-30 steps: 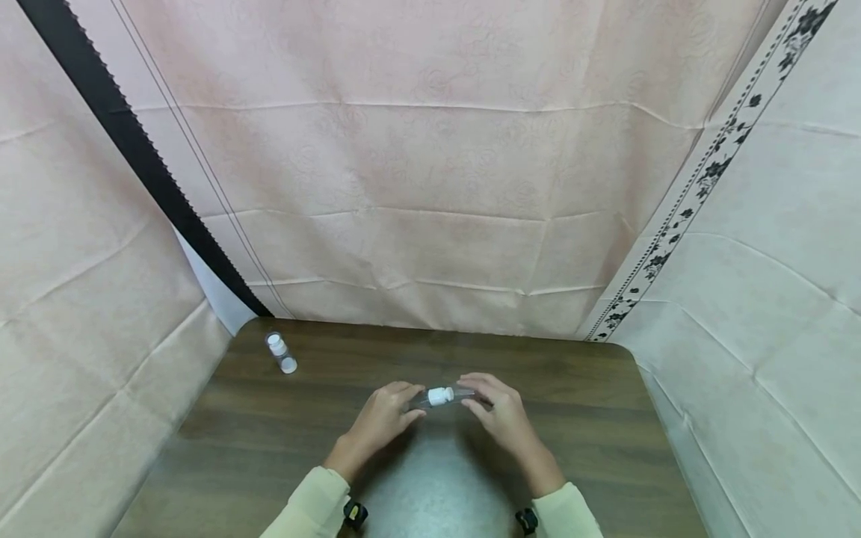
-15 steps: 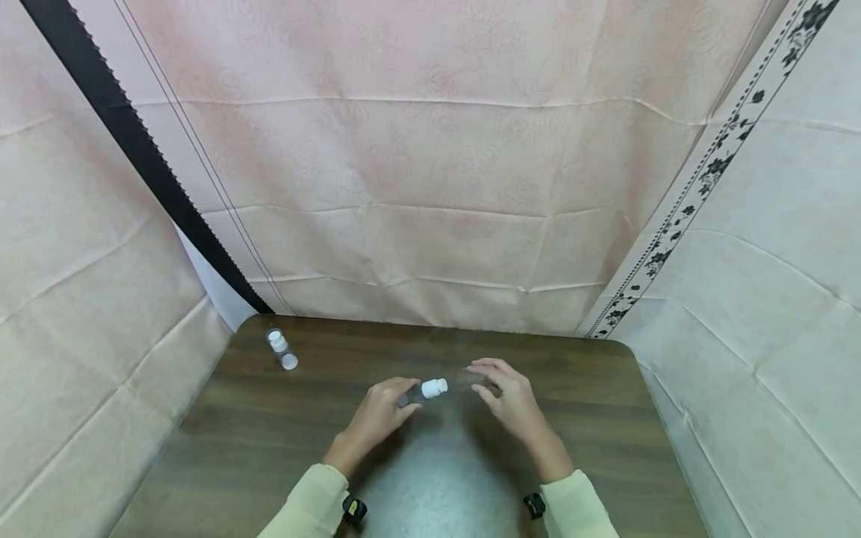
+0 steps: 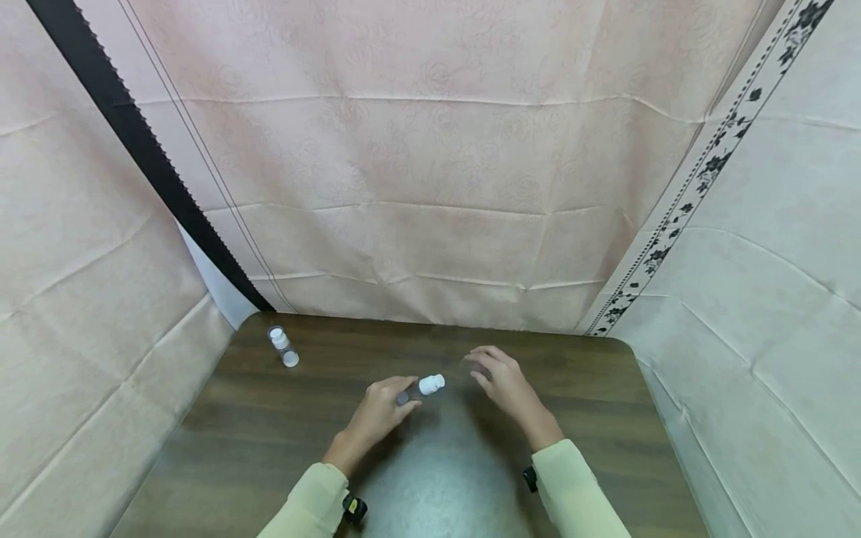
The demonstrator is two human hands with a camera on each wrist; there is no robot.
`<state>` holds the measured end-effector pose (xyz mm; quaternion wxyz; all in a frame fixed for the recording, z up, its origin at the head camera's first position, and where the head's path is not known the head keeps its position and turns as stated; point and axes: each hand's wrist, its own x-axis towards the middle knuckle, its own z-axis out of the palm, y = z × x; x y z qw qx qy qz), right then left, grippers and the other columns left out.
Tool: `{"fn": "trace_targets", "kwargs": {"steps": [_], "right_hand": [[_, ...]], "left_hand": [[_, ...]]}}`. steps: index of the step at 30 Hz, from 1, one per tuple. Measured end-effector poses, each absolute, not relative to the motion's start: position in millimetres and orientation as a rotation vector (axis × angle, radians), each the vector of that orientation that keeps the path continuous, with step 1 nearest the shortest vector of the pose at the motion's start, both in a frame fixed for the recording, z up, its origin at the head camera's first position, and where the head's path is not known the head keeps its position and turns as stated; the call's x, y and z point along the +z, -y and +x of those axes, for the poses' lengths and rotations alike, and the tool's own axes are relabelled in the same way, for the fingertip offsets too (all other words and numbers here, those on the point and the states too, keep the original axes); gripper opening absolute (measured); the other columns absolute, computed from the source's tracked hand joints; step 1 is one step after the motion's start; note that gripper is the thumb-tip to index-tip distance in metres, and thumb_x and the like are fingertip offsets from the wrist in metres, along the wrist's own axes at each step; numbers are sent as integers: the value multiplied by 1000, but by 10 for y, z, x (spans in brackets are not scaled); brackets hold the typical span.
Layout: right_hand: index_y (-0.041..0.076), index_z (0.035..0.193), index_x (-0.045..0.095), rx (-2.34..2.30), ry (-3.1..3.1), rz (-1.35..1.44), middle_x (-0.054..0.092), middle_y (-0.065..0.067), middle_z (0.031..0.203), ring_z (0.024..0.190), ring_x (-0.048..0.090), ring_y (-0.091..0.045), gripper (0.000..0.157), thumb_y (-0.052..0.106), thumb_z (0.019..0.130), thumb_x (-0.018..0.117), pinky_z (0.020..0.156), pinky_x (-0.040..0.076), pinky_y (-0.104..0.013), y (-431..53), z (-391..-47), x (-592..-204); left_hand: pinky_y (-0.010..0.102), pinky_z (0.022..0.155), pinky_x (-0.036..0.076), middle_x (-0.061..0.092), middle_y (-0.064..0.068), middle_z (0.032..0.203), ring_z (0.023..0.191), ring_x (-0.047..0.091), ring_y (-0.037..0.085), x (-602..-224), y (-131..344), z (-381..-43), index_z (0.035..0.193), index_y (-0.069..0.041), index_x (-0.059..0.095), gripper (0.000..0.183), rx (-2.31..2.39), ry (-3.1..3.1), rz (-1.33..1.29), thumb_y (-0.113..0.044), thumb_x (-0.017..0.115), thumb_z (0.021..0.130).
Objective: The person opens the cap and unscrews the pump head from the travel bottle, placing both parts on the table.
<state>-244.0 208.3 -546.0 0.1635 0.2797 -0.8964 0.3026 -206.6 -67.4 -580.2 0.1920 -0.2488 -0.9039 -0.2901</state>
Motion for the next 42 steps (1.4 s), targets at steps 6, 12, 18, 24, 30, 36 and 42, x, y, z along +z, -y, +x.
{"fn": "trace_targets", "kwargs": {"steps": [6, 12, 18, 24, 30, 36, 42], "right_hand": [[5, 116, 75, 757, 2671, 774, 68, -10, 118, 106, 69, -26, 29, 2, 88, 80, 86, 60, -42, -2020, -2571, -5508], [5, 116, 74, 670, 2723, 778, 68, -12, 118, 107, 67, -30, 28, 0, 88, 79, 89, 58, -46, -1976, -2672, -5583], [3, 117, 73, 607, 2796, 761, 67, -14, 120, 109, 65, -33, 27, 0, 90, 76, 92, 57, -48, -1960, -2765, -5688], [-1, 116, 72, 582, 2808, 750, 67, -18, 118, 106, 65, -37, 27, -3, 90, 75, 90, 57, -49, -1966, -2836, -5767], [-2, 119, 71, 531, 2882, 728, 66, -21, 122, 109, 64, -41, 27, -1, 91, 74, 91, 57, -51, -1964, -2896, -5855], [-1, 112, 71, 470, 2912, 755, 67, -22, 119, 104, 65, -41, 21, 0, 92, 74, 88, 57, -51, -1919, -2948, -5945], [2, 115, 71, 455, 3016, 693, 66, -20, 123, 109, 64, -40, 21, 3, 94, 73, 92, 57, -50, -1872, -2955, -5984]], "left_hand": [[35, 80, 63, 77, 12, 109, 98, 76, 23, -5792, 679, -2067, 115, -4, 76, 39, -819, 2543, -690, -18, 89, 82], [35, 80, 63, 77, 11, 109, 97, 76, 23, -5828, 677, -2066, 116, -5, 75, 39, -821, 2551, -680, -18, 89, 82], [35, 79, 63, 78, 11, 107, 95, 76, 23, -5850, 679, -2068, 115, -5, 76, 39, -817, 2524, -685, -19, 89, 81], [35, 79, 63, 78, 11, 107, 95, 76, 23, -5843, 681, -2080, 114, -5, 76, 38, -831, 2521, -693, -19, 89, 82], [35, 79, 63, 78, 11, 107, 95, 76, 22, -5850, 683, -2092, 114, -5, 76, 38, -832, 2528, -694, -18, 89, 82], [35, 80, 62, 78, 10, 108, 97, 76, 21, -5877, 681, -2084, 116, -6, 76, 38, -825, 2555, -687, -20, 88, 83], [34, 82, 62, 77, 10, 110, 98, 75, 21, -5911, 677, -2063, 118, -6, 75, 39, -808, 2569, -687, -21, 87, 84]]}}
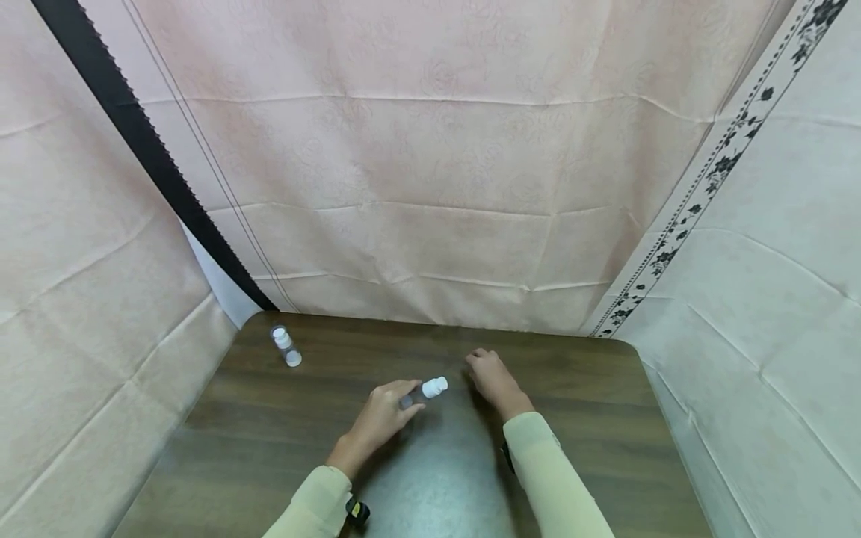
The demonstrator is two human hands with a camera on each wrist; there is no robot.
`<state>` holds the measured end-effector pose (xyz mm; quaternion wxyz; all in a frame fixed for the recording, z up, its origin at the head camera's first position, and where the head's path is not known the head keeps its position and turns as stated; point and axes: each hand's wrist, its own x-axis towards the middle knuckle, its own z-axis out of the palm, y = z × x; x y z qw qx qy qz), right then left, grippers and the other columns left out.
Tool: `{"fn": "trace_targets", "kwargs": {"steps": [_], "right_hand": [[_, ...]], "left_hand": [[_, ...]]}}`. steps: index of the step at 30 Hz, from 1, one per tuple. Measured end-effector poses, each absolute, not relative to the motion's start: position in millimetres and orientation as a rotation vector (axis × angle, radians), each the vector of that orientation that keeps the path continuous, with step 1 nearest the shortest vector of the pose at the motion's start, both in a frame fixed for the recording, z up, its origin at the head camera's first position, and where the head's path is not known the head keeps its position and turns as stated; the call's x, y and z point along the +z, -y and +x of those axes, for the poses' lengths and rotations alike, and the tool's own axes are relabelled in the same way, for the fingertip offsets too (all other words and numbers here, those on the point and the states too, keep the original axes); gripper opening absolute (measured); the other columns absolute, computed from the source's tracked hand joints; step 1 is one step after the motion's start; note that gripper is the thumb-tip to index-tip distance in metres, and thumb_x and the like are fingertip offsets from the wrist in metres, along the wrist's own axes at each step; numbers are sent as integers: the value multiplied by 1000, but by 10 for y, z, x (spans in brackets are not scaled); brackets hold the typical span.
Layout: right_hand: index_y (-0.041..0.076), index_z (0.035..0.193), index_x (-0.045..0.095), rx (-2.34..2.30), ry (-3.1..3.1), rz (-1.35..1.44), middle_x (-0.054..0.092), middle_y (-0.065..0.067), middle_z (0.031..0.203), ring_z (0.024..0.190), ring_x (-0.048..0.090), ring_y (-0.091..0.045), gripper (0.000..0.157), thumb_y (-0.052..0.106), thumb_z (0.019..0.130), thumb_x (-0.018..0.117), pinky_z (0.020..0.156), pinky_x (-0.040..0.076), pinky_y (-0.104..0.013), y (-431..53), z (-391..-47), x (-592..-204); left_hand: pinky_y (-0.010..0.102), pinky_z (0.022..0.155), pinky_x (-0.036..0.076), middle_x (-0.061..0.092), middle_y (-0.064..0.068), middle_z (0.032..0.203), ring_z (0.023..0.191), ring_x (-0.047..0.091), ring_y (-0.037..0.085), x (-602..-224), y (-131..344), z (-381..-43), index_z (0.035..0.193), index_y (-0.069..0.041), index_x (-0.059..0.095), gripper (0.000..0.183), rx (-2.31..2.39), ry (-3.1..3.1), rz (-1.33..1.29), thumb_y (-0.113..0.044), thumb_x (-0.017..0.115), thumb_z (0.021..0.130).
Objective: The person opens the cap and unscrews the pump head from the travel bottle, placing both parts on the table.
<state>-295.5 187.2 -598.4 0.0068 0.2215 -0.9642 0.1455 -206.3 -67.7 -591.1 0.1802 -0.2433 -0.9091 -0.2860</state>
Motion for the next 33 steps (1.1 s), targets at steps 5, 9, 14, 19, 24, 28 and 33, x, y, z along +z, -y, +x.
{"fn": "trace_targets", "kwargs": {"steps": [5, 9, 14, 19, 24, 28, 33], "right_hand": [[3, 117, 71, 440, 3074, 685, 67, -18, 123, 109, 65, -37, 24, 3, 94, 74, 91, 58, -48, -1842, -2955, -6002], [3, 119, 71, 422, 3089, 681, 68, -17, 122, 108, 65, -35, 25, 4, 94, 74, 92, 57, -48, -1820, -2965, -6016], [4, 121, 71, 450, 3094, 689, 67, -17, 124, 110, 65, -35, 26, 4, 95, 73, 95, 57, -48, -1811, -2973, -6041], [4, 126, 70, 566, 3076, 689, 65, -17, 131, 117, 64, -35, 29, 3, 96, 70, 100, 55, -50, -1840, -2954, -6056], [7, 138, 63, 642, 3020, 728, 57, -18, 146, 131, 55, -41, 42, 5, 97, 71, 107, 48, -57, -1913, -2910, -6029], [11, 143, 59, 672, 3040, 696, 51, -15, 153, 137, 49, -41, 48, 10, 97, 72, 109, 46, -60, -1976, -2887, -5985], [12, 145, 59, 717, 3032, 681, 49, -15, 155, 140, 47, -41, 51, 12, 96, 74, 109, 45, -60, -2058, -2872, -5959]], "left_hand": [[33, 83, 62, 77, 9, 111, 99, 75, 20, -5918, 678, -2044, 119, -6, 75, 39, -816, 2580, -688, -22, 87, 85], [33, 83, 62, 77, 9, 111, 99, 75, 20, -5922, 680, -2036, 119, -7, 75, 39, -828, 2567, -697, -23, 86, 85], [33, 81, 62, 77, 9, 110, 97, 75, 20, -5925, 689, -2028, 118, -6, 75, 39, -812, 2556, -705, -22, 87, 85], [32, 83, 62, 77, 8, 110, 98, 75, 20, -5920, 696, -2026, 119, -7, 75, 40, -806, 2553, -710, -23, 87, 85], [33, 82, 62, 77, 9, 110, 98, 75, 20, -5920, 691, -2026, 119, -6, 75, 40, -801, 2547, -716, -23, 87, 84], [34, 82, 62, 77, 10, 109, 98, 76, 21, -5922, 695, -2034, 118, -5, 76, 41, -799, 2530, -721, -21, 88, 83], [34, 82, 62, 77, 10, 109, 97, 75, 21, -5912, 695, -2042, 118, -5, 75, 40, -800, 2522, -725, -20, 88, 82]]}}
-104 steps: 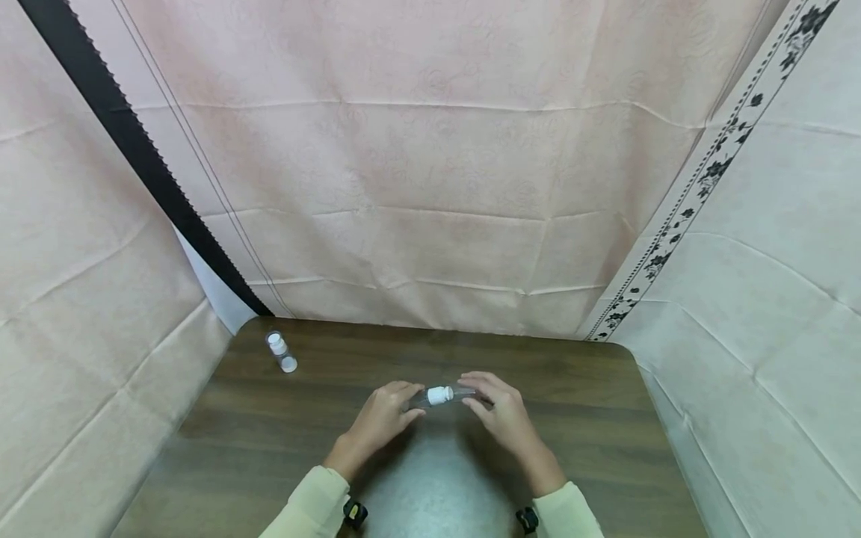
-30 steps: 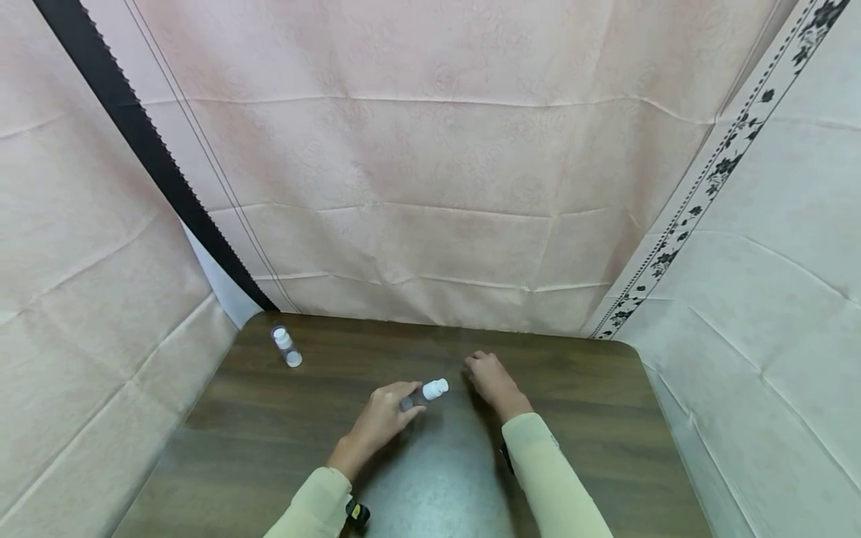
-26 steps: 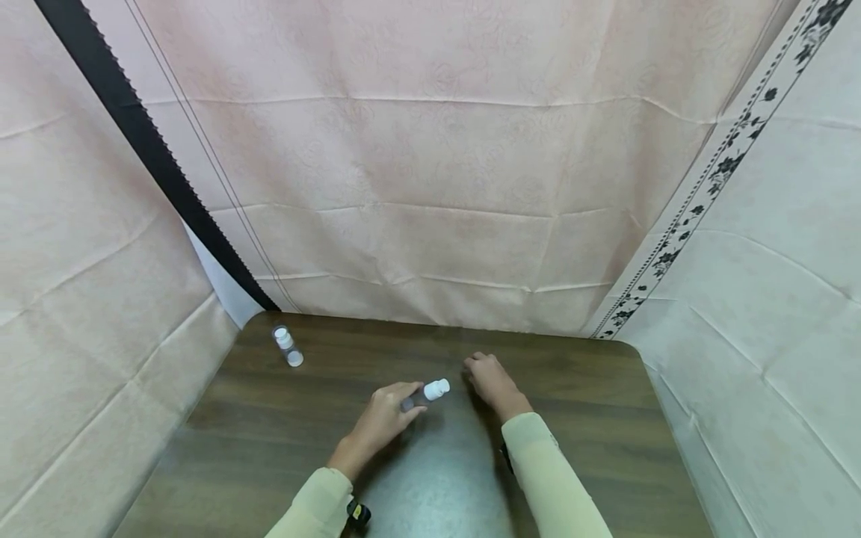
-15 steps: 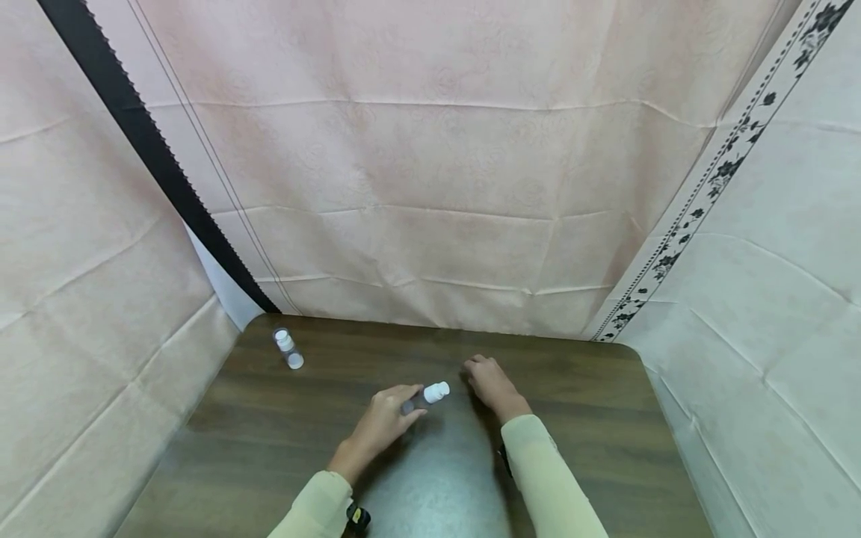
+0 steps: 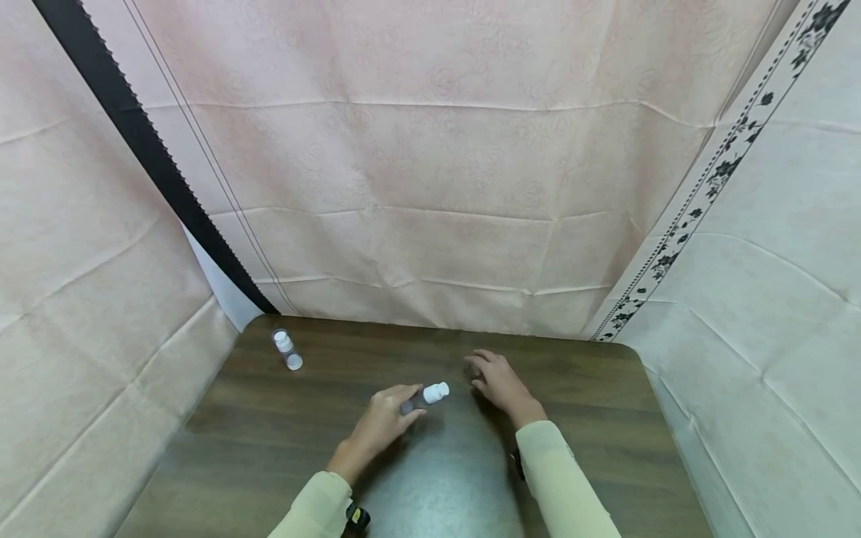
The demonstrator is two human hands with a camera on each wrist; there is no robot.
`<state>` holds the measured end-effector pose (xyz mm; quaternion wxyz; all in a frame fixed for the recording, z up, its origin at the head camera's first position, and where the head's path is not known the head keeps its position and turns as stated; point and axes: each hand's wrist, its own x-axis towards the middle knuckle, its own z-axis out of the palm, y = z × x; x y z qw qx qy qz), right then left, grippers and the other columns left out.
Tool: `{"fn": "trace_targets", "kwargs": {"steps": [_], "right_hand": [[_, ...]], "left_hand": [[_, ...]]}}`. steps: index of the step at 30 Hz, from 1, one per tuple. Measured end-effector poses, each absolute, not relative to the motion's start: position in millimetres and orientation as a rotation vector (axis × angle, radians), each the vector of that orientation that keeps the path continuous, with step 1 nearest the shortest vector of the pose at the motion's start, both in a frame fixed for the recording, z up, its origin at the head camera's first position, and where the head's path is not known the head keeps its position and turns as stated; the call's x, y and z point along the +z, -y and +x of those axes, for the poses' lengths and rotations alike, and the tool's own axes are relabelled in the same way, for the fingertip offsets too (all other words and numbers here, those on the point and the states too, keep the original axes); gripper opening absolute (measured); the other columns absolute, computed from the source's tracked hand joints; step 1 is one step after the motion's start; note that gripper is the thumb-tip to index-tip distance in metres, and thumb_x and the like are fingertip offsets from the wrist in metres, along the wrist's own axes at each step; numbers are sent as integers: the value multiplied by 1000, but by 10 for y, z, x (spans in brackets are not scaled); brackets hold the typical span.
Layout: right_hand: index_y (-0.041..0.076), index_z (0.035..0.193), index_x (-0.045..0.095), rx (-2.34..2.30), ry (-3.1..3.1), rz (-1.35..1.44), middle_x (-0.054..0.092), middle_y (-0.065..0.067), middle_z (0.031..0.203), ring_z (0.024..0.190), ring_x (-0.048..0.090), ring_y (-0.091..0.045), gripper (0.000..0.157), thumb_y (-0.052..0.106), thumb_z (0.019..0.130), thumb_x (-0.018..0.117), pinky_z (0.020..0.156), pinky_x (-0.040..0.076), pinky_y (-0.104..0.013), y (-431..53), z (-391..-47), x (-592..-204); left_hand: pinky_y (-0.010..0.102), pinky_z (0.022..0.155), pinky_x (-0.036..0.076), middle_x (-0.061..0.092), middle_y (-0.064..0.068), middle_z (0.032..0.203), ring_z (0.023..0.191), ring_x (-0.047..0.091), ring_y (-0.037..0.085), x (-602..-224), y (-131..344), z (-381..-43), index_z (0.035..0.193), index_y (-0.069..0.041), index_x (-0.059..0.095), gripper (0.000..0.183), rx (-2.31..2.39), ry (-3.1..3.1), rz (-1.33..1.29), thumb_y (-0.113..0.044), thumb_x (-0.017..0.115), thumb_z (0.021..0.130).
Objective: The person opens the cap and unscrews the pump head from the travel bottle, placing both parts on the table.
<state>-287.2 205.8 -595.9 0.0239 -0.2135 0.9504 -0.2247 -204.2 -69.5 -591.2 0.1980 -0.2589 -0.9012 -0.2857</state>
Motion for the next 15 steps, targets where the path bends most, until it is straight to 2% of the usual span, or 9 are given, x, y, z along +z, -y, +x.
{"fn": "trace_targets", "kwargs": {"steps": [15], "right_hand": [[14, 148, 57, -956, -3007, -638, 41, -17, 161, 145, 40, -44, 54, 24, 97, 74, 111, 39, -67, -2205, -2539, -5798]], "left_hand": [[33, 81, 62, 76, 5, 108, 98, 73, 18, -5874, 686, -2031, 121, -9, 75, 43, -701, 2525, -762, -26, 87, 84]]}}
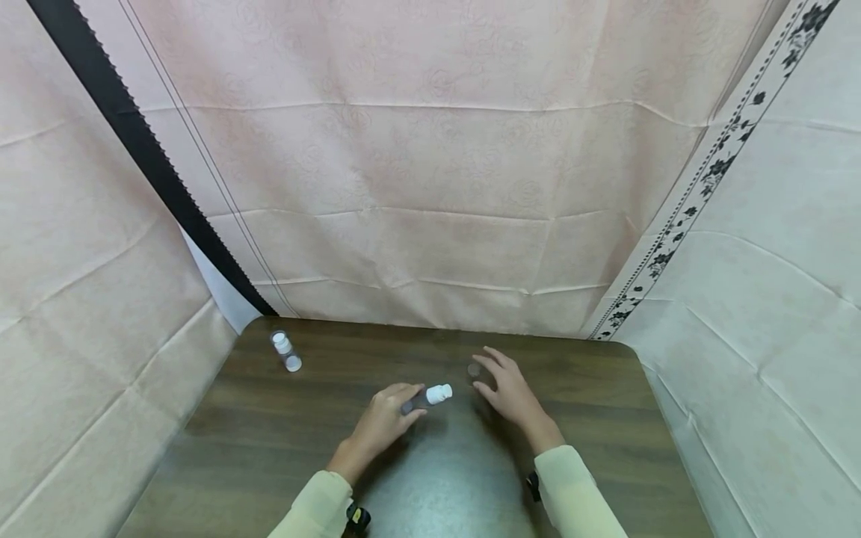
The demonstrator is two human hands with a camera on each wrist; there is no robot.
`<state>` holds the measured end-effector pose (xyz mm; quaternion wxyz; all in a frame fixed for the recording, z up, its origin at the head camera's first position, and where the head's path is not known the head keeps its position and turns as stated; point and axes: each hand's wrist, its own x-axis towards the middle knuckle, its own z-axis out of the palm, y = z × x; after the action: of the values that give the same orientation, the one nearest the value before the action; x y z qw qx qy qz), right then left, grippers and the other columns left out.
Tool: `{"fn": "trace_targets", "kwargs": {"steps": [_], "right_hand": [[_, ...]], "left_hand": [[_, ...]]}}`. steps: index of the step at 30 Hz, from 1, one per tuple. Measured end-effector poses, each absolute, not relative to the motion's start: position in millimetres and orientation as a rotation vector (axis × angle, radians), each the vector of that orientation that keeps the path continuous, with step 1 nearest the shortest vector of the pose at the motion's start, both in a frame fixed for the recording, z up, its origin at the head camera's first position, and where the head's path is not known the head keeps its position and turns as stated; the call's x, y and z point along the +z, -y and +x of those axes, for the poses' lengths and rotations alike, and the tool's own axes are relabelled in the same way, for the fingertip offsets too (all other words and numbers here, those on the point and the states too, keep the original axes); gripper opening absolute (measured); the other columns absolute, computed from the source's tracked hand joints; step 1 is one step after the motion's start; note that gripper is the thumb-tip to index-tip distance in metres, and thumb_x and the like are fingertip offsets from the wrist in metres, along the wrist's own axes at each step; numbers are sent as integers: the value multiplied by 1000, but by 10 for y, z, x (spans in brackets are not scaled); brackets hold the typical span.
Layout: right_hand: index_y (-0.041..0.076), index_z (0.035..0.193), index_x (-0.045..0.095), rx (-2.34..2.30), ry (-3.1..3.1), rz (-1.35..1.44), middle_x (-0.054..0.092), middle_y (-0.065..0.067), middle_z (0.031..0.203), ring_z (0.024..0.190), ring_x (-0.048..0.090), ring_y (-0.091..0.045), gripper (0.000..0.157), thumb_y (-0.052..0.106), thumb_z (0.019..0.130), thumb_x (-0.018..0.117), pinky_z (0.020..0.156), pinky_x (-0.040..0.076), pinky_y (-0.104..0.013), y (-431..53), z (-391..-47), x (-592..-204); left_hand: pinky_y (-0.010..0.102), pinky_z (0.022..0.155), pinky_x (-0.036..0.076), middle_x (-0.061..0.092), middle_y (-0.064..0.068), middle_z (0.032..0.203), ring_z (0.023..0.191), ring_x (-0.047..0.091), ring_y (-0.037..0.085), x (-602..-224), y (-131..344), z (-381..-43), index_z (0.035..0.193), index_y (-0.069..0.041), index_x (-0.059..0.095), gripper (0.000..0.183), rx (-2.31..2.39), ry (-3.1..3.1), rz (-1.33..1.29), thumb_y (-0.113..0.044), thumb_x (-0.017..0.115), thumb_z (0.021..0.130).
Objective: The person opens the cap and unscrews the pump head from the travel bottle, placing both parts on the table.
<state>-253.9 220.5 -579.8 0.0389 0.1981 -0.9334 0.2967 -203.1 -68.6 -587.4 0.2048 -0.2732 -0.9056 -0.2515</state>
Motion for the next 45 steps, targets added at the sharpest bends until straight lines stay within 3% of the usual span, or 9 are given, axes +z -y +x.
{"fn": "trace_targets", "kwargs": {"steps": [7, 15, 27, 37, 45], "right_hand": [[14, 152, 50, 1032, 2738, 556, 41, -15, 162, 147, 40, -40, 60, 25, 97, 73, 111, 38, -67, -2210, -2324, -5738], [22, 158, 41, 1221, 2668, 443, 39, -14, 163, 149, 39, -39, 70, 28, 97, 74, 112, 37, -68, -2162, -2070, -5697], [20, 156, 43, 1552, 2591, 341, 50, -14, 154, 140, 52, -38, 70, 23, 95, 77, 109, 46, -54, -2049, -1827, -5659], [23, 157, 42, 1680, 2566, 336, 47, -14, 158, 138, 53, -41, 72, 22, 94, 78, 107, 48, -54, -1885, -1716, -5628], [18, 147, 55, 1695, 2538, 319, 59, -14, 142, 126, 61, -42, 59, 20, 93, 79, 101, 55, -44, -1788, -1689, -5647]], "left_hand": [[33, 82, 61, 76, 3, 107, 98, 72, 17, -5844, 653, -2029, 122, -10, 75, 44, -657, 2535, -774, -27, 88, 84], [32, 83, 61, 75, 2, 108, 98, 71, 16, -5840, 623, -1994, 124, -12, 75, 44, -593, 2568, -768, -29, 87, 85], [36, 88, 59, 74, -1, 107, 97, 68, 15, -5844, 575, -1942, 123, -15, 75, 44, -536, 2539, -783, -28, 88, 83], [33, 81, 57, 74, -1, 106, 95, 67, 16, -5850, 501, -1915, 118, -13, 76, 43, -494, 2499, -831, -27, 90, 80], [31, 79, 54, 73, -2, 106, 95, 66, 15, -5837, 442, -1920, 118, -15, 76, 39, -445, 2493, -850, -28, 89, 83]]}}
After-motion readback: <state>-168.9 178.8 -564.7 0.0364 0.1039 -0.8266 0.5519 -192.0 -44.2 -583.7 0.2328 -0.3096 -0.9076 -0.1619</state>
